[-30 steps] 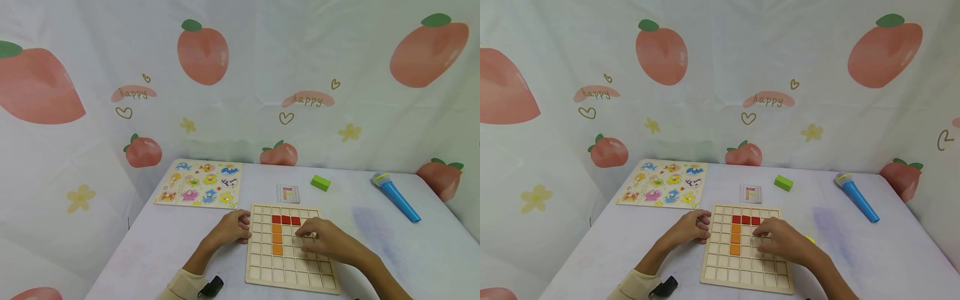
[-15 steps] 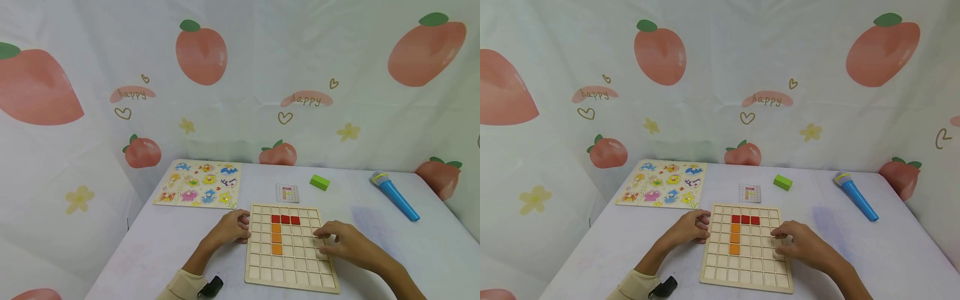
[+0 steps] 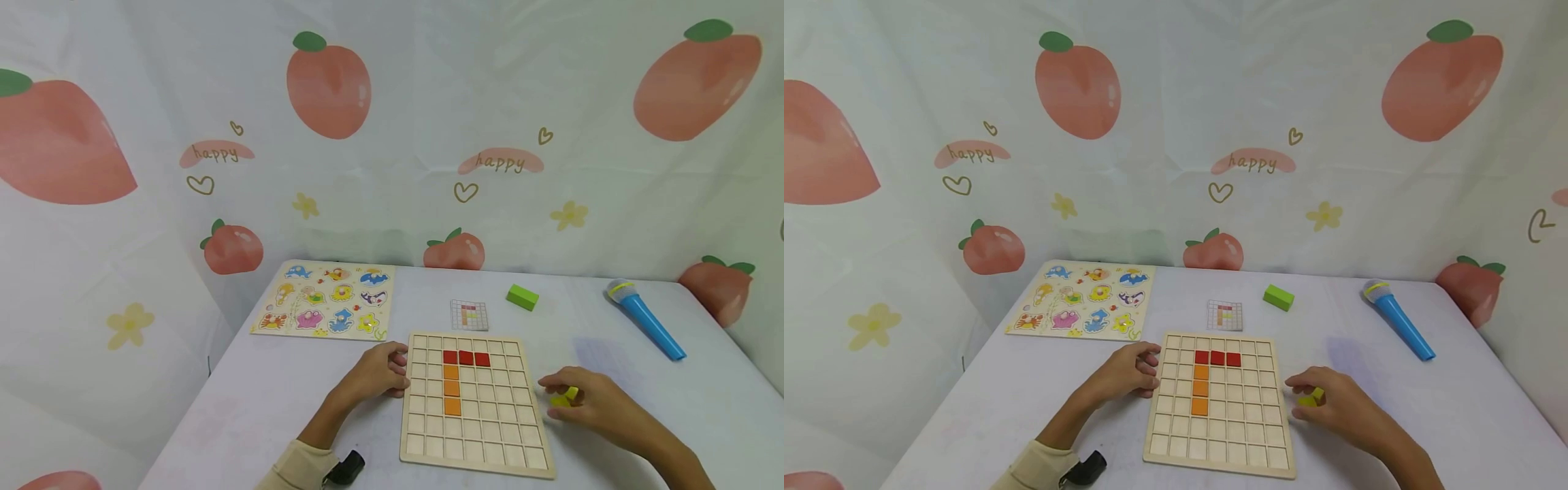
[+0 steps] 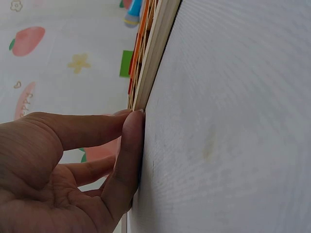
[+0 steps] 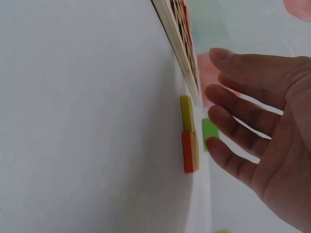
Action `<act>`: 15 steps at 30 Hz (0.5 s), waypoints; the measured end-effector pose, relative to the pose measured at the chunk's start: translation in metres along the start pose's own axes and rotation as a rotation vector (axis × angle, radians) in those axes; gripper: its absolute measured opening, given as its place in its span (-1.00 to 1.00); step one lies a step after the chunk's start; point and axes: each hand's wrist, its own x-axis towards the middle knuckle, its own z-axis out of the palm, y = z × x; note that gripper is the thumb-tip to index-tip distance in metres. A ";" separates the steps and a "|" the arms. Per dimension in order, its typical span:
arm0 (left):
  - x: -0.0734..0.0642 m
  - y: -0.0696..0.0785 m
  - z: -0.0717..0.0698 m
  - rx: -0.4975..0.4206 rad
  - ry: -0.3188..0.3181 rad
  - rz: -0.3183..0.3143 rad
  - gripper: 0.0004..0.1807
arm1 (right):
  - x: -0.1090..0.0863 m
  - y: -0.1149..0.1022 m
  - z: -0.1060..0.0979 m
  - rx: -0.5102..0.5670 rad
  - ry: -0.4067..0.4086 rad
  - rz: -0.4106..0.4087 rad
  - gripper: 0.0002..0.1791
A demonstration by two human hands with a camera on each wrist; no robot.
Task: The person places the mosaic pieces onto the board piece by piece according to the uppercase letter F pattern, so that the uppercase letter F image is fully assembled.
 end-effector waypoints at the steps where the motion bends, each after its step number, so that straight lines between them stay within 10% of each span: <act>1: 0.000 0.000 0.000 0.000 0.000 -0.001 -0.30 | -0.001 0.001 -0.001 -0.001 0.005 0.009 -0.57; 15: 0.000 0.000 0.000 0.002 -0.002 -0.005 -0.30 | -0.016 0.017 -0.020 -0.021 0.031 0.182 -0.55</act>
